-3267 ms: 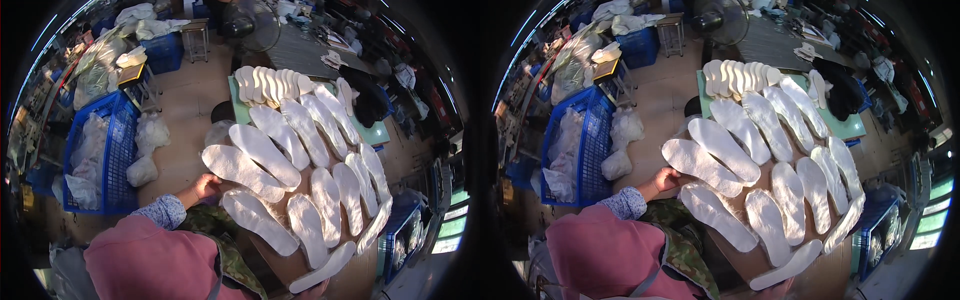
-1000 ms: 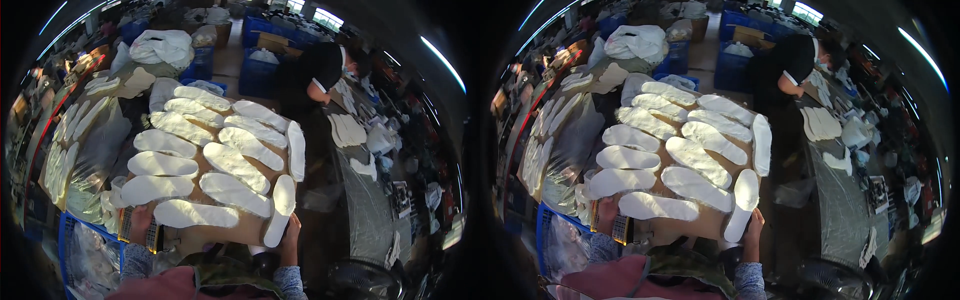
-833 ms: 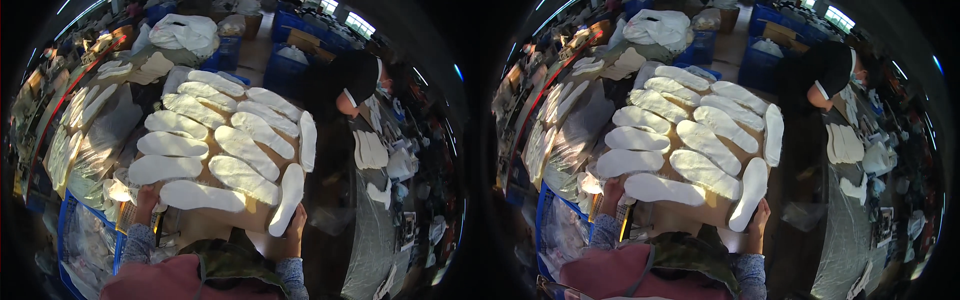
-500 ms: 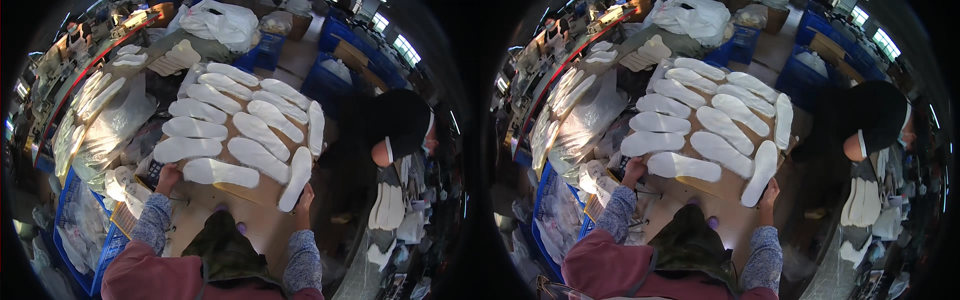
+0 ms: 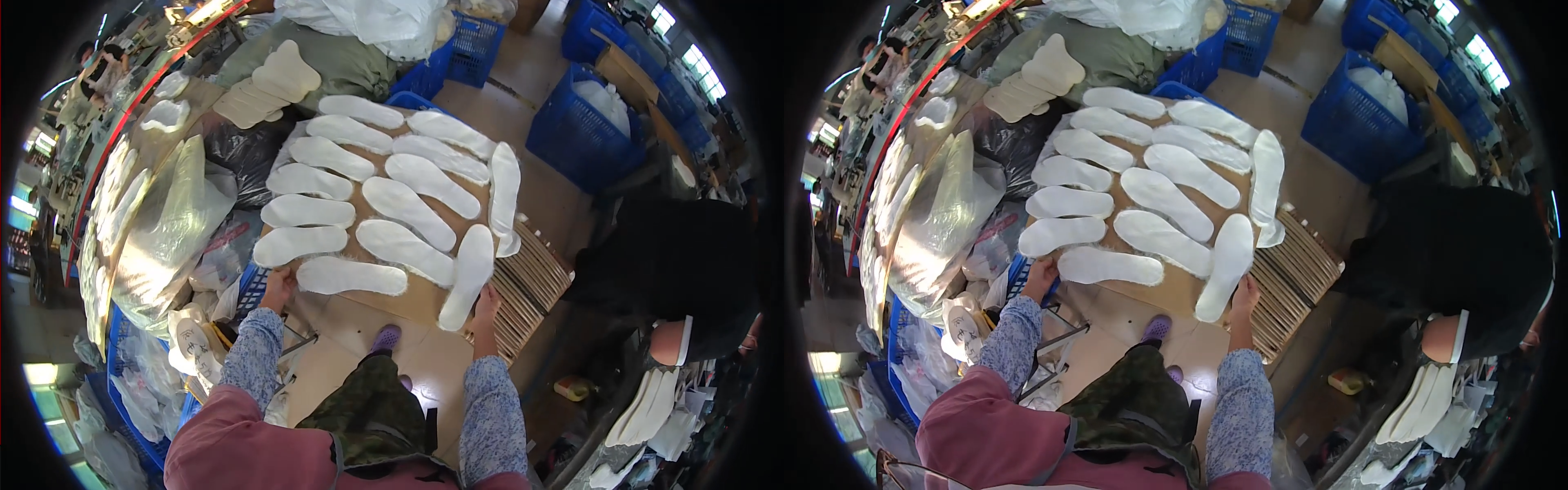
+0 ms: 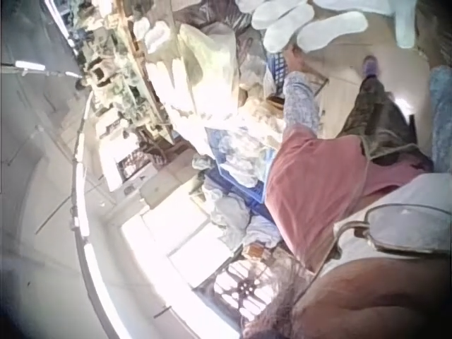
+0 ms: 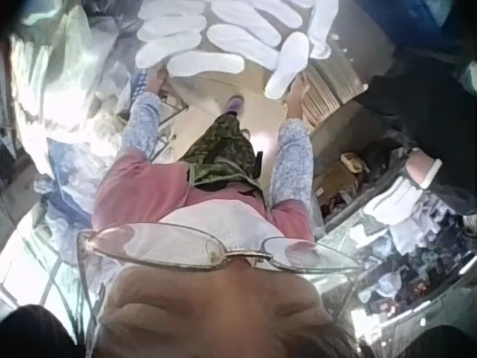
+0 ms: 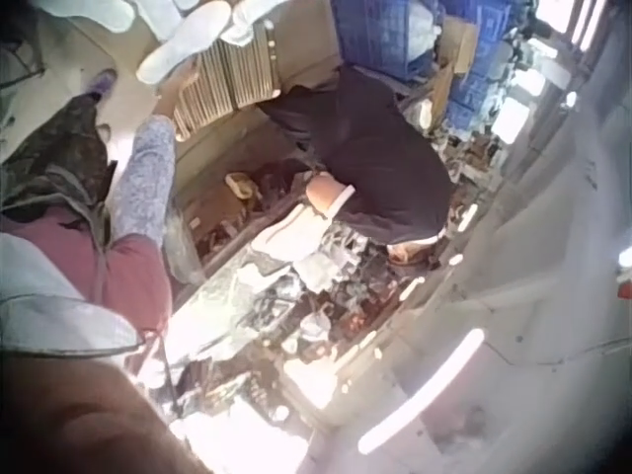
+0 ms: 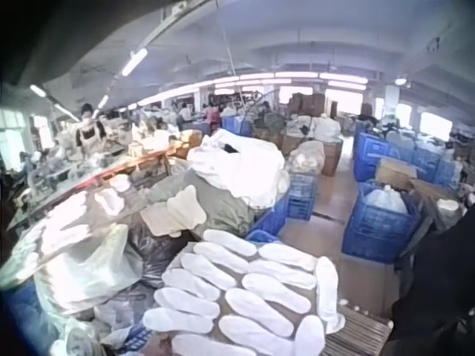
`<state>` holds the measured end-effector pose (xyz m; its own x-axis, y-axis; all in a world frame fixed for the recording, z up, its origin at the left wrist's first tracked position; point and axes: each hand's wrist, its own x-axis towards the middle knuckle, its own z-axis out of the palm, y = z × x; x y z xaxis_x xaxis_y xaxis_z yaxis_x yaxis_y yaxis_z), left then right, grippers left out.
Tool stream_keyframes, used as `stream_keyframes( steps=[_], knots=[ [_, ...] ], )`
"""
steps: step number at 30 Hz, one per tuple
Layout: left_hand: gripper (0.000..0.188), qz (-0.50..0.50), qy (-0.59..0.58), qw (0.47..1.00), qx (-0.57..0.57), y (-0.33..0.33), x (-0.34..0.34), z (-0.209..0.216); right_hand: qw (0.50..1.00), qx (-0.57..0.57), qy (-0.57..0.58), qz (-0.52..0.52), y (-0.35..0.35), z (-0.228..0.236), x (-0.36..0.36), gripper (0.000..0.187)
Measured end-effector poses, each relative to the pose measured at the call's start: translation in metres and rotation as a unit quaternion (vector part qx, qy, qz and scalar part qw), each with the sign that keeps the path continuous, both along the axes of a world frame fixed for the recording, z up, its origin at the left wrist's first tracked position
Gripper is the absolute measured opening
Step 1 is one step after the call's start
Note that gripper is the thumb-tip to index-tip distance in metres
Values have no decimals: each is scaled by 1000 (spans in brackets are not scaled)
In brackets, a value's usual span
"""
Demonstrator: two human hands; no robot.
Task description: The recorder uses a spray gun to apply adhesive to shoe insoles and then attaches a soft fabric lining to them.
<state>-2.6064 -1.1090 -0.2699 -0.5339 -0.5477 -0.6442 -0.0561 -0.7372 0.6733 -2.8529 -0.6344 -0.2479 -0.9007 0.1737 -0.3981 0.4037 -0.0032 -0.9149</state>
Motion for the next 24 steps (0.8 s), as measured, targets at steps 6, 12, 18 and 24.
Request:
stream_keyframes(
  steps=[6, 12, 18, 24],
  knots=[
    [26, 16, -32, 999, -15, -15, -8, -32, 997, 66, -24, 24, -14, -21, -32, 27],
    [26, -70, -92, 993, 24, 20, -38, -21, 995, 89, 10, 39, 13, -5, -38, 26],
    [29, -58, -113, 991, -28, -3, -29, -3, 998, 45, -43, -20, -18, 0, -11, 25],
    [31, -103, -81, 991, -9, 8, -46, -1, 994, 40, -98, -1, -9, -18, -29, 24]
  ],
)
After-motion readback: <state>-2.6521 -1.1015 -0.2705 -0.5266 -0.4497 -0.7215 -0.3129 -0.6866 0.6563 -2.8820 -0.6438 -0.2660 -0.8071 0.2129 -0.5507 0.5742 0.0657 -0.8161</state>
